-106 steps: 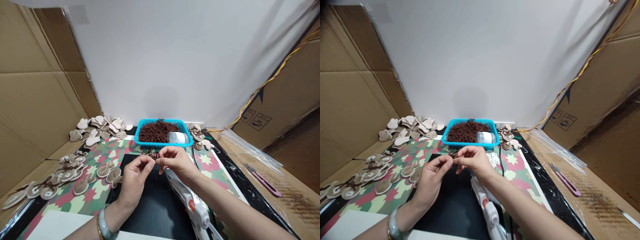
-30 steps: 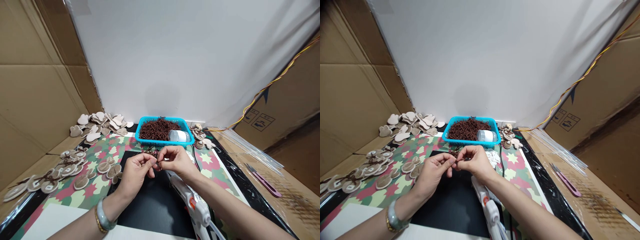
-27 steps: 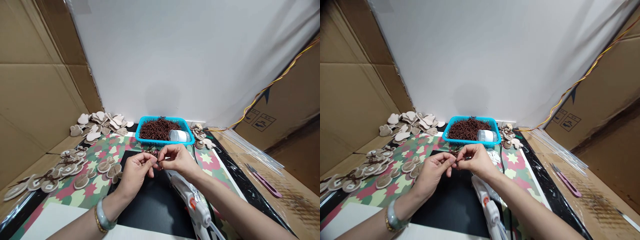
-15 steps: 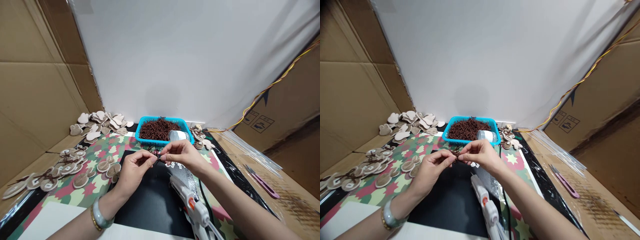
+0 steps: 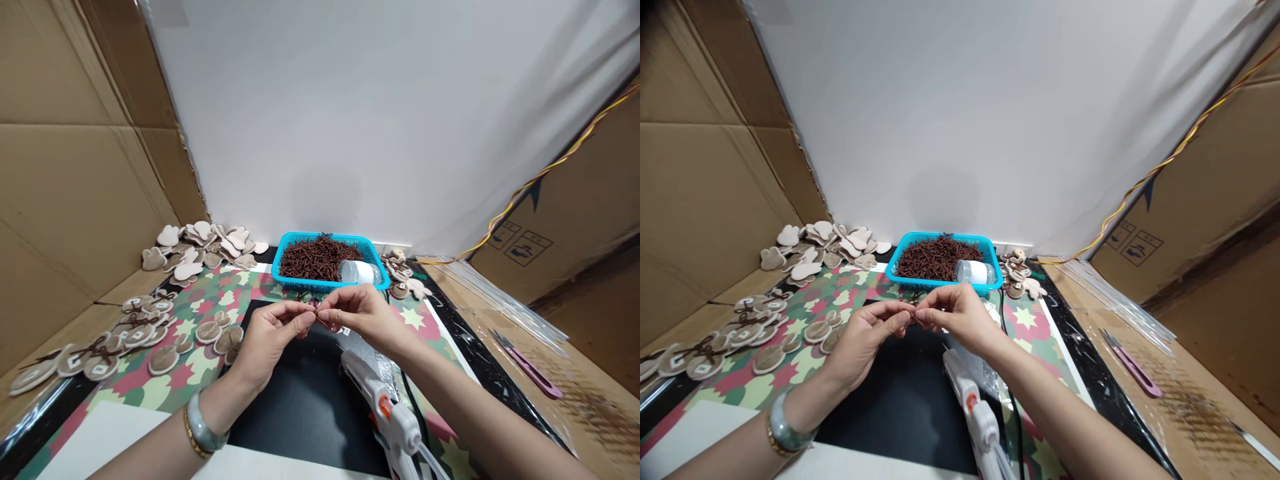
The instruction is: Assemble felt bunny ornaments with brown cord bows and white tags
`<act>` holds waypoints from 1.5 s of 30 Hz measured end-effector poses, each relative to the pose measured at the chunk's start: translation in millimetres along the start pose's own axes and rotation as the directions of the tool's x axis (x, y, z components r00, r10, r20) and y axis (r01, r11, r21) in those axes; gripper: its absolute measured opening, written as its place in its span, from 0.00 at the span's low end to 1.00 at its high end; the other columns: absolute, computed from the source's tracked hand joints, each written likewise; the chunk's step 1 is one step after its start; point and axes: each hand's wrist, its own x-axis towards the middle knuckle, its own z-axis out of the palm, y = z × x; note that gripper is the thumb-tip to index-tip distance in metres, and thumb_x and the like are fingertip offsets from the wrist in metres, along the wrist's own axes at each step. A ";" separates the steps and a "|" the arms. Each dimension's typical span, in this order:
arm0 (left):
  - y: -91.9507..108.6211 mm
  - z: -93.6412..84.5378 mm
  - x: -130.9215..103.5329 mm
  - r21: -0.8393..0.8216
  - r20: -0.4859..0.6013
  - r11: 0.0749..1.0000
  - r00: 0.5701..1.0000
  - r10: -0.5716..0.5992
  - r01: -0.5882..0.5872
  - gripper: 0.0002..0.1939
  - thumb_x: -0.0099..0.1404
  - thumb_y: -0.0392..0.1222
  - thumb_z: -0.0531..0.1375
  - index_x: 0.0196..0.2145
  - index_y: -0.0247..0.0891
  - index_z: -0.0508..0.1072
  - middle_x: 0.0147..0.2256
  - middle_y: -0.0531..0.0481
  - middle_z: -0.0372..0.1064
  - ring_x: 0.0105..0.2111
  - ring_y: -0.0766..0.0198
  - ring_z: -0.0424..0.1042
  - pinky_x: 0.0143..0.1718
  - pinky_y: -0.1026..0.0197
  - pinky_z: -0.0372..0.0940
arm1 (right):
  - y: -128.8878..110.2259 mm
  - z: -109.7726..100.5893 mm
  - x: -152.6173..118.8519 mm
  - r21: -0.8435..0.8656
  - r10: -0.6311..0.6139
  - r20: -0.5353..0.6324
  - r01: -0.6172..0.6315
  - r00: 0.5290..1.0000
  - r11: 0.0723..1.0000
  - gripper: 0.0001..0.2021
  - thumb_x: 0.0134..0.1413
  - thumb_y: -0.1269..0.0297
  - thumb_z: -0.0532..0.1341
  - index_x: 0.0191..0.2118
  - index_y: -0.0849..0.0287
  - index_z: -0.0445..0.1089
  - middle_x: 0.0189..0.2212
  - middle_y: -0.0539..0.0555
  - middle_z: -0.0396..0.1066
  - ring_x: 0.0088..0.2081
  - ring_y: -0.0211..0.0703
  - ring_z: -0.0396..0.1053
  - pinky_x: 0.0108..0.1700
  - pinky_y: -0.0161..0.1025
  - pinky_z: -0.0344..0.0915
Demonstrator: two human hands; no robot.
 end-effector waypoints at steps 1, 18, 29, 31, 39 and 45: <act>-0.6 0.2 -0.2 0.008 0.004 1.000 1.000 -0.004 0.004 0.13 0.52 0.46 0.72 0.32 0.36 0.82 0.30 0.47 0.77 0.26 0.67 0.67 0.30 0.66 0.63 | -0.4 1.5 -0.2 0.003 -0.008 -0.003 0.008 1.000 1.000 0.12 0.47 0.56 0.71 0.29 0.61 0.77 0.23 0.50 0.71 0.25 0.36 0.65 0.29 0.35 0.62; 3.0 -5.2 1.4 0.213 0.073 0.975 0.996 0.046 -0.061 0.08 0.51 0.41 0.70 0.29 0.35 0.80 0.27 0.48 0.75 0.26 0.65 0.68 0.29 0.64 0.63 | 1.7 12.3 -3.1 -0.135 -0.004 -0.062 -0.005 0.998 0.991 0.16 0.52 0.51 0.67 0.26 0.60 0.71 0.22 0.48 0.66 0.25 0.37 0.61 0.29 0.35 0.57; -4.9 -6.9 8.3 0.107 0.134 0.992 0.988 -0.074 0.060 0.11 0.57 0.46 0.68 0.28 0.34 0.81 0.28 0.46 0.76 0.25 0.68 0.63 0.29 0.65 0.58 | 8.8 6.9 2.5 0.004 0.037 -0.080 -0.037 0.996 0.999 0.19 0.51 0.48 0.67 0.25 0.60 0.72 0.21 0.50 0.68 0.24 0.36 0.63 0.29 0.35 0.59; -5.0 -8.1 9.5 0.111 0.117 0.993 0.991 -0.061 0.048 0.10 0.56 0.46 0.69 0.27 0.35 0.81 0.27 0.47 0.75 0.25 0.68 0.63 0.29 0.65 0.58 | 7.0 6.0 2.6 0.019 0.039 -0.091 -0.038 0.995 0.999 0.18 0.53 0.48 0.66 0.28 0.61 0.74 0.22 0.50 0.69 0.25 0.37 0.64 0.30 0.36 0.61; -1.6 -9.4 9.4 0.167 0.109 0.986 0.994 -0.021 0.002 0.10 0.55 0.46 0.69 0.29 0.35 0.81 0.28 0.47 0.77 0.28 0.66 0.67 0.31 0.65 0.61 | 2.3 5.2 1.2 -0.062 0.040 -0.066 -0.044 0.997 0.997 0.20 0.51 0.47 0.67 0.23 0.60 0.70 0.20 0.50 0.67 0.24 0.36 0.63 0.29 0.36 0.59; -0.8 -11.8 9.7 0.133 0.167 0.991 0.985 -0.044 0.021 0.09 0.55 0.44 0.69 0.31 0.35 0.82 0.30 0.47 0.77 0.29 0.66 0.68 0.33 0.65 0.62 | 9.4 5.5 2.5 -0.110 0.019 -0.042 -0.024 0.999 0.994 0.18 0.51 0.48 0.66 0.26 0.60 0.70 0.21 0.49 0.66 0.24 0.36 0.62 0.29 0.35 0.58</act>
